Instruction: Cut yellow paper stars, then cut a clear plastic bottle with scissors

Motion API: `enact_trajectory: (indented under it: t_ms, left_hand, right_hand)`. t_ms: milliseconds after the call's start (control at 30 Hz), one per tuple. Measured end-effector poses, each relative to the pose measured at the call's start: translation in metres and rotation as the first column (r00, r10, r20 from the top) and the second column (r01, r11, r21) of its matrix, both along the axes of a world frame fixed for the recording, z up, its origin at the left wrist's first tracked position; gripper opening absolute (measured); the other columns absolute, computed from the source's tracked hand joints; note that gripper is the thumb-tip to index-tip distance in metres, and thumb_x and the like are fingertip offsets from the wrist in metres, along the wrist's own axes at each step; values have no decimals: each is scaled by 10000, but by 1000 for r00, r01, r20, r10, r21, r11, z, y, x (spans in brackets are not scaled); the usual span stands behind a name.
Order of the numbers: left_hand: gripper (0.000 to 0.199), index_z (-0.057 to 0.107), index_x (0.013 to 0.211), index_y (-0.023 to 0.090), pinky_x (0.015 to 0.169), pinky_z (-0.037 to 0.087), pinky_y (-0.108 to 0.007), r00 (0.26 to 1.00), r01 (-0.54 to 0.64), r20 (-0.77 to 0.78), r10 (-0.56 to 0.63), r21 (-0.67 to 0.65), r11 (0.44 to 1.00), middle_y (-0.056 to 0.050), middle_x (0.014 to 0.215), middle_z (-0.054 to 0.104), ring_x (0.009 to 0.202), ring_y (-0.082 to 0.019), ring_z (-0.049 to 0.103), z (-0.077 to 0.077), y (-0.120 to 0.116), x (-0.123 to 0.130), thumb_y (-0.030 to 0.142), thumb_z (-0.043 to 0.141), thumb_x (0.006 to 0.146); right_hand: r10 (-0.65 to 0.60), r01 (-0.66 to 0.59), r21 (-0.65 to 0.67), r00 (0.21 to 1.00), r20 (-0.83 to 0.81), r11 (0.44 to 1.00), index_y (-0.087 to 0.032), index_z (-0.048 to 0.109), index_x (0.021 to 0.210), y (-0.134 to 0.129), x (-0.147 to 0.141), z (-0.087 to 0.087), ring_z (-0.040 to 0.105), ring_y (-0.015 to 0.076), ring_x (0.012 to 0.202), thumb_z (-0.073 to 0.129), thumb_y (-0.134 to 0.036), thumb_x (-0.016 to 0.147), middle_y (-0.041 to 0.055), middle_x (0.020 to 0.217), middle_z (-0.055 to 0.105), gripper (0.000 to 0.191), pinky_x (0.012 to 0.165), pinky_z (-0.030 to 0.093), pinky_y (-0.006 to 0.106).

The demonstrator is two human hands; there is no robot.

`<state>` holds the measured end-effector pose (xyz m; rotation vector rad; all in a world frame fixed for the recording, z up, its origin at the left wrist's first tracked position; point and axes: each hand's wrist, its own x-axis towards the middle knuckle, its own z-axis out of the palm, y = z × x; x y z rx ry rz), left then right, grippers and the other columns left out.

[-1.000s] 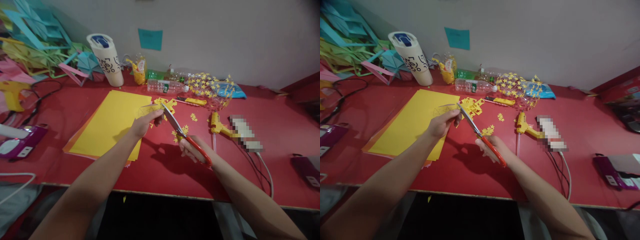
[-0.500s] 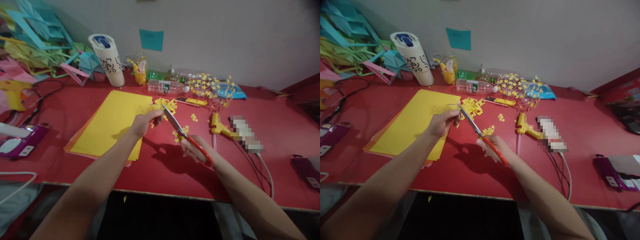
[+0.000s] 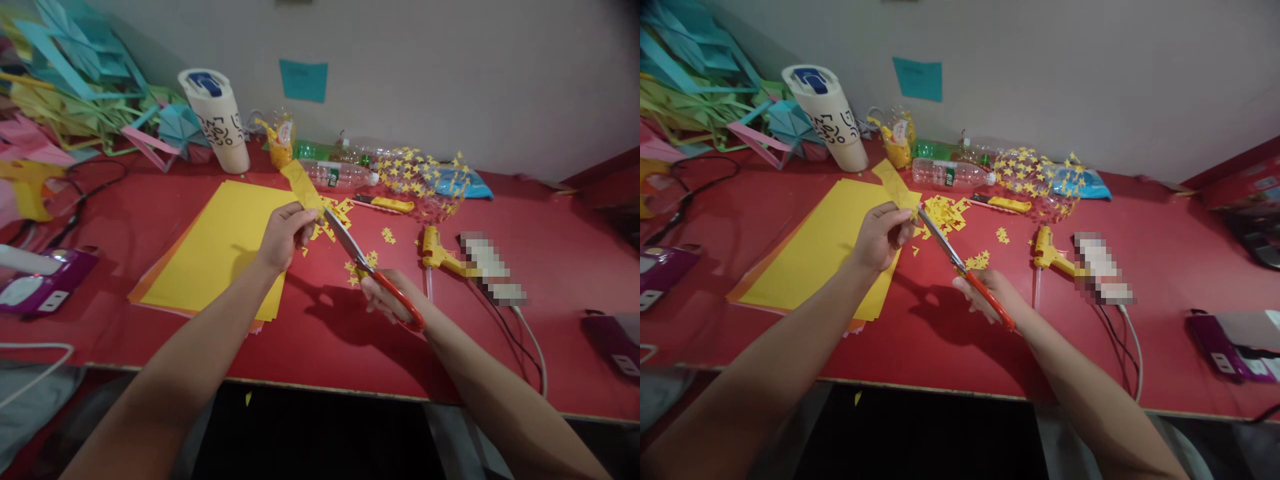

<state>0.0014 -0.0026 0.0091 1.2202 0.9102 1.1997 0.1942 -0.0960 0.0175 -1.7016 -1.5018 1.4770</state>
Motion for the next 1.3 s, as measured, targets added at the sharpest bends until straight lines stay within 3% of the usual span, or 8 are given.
enact_trajectory:
  t_ms: [200, 367, 500, 700, 900, 1067, 1300]
  left_hand:
    - [244, 462, 536, 210, 422, 318, -214, 999, -12, 33, 10, 75, 997, 57, 422, 432, 405, -54, 376, 1, 0, 1, 277, 577, 740]
    - [244, 457, 552, 210, 429, 345, -214, 997, -26, -73, 36, 134, 991, 51, 441, 454, 409, -57, 392, 1, 0, -1, 285, 569, 756]
    - [275, 441, 542, 212, 444, 358, -219, 990, -26, -131, 50, 180, 983, 47, 451, 462, 418, -57, 406, 1, 1, -3, 300, 580, 762]
    - [256, 467, 546, 210, 456, 372, -223, 990, -4, -138, 27, 160, 987, 40, 456, 481, 430, -63, 421, -1, 3, -5, 299, 573, 761]
    - [178, 521, 599, 202, 473, 391, -214, 994, 90, -67, -83, 105, 990, 44, 493, 513, 458, -62, 456, -1, 3, -4, 276, 604, 739]
    - [182, 521, 601, 199, 468, 390, -210, 997, 74, -26, -72, 112, 991, 43, 497, 520, 455, -60, 457, -1, 3, -4, 259, 590, 759]
    - [184, 528, 591, 196, 454, 388, -195, 997, 68, -47, -61, 158, 985, 45, 483, 515, 449, -56, 455, -4, 5, -5, 254, 599, 750]
  right_hand:
    - [-9, 8, -28, 1000, -30, 1000, -224, 469, 575, 1, -2, -2, 369, 62, 284, 693, -665, 655, -72, 408, 473, 501, 271, 296, 198]
    - [23, -24, -11, 999, -31, 1000, -224, 475, 580, 2, 4, -3, 417, 76, 307, 669, -659, 703, -82, 377, 430, 492, 326, 362, 212]
    - [50, -50, 0, 999, -16, 999, -216, 487, 589, 3, 7, -4, 413, 64, 307, 666, -676, 693, -54, 433, 510, 504, 316, 347, 205]
    - [57, -57, 2, 998, -7, 998, -221, 473, 580, 3, 5, -4, 404, 69, 288, 665, -684, 698, -64, 409, 477, 515, 286, 300, 195]
    - [18, -19, -14, 999, -30, 1000, -227, 462, 578, 2, 2, -4, 476, 98, 342, 667, -677, 699, -71, 408, 434, 510, 318, 349, 209]
    - [21, -21, -7, 999, -25, 1000, -226, 464, 577, 2, 3, -4, 451, 90, 326, 664, -709, 672, -75, 407, 438, 532, 307, 314, 204]
    - [56, -55, 32, 998, -18, 998, -224, 470, 598, 2, 6, -7, 432, 74, 305, 620, -688, 712, -78, 394, 449, 501, 382, 387, 232]
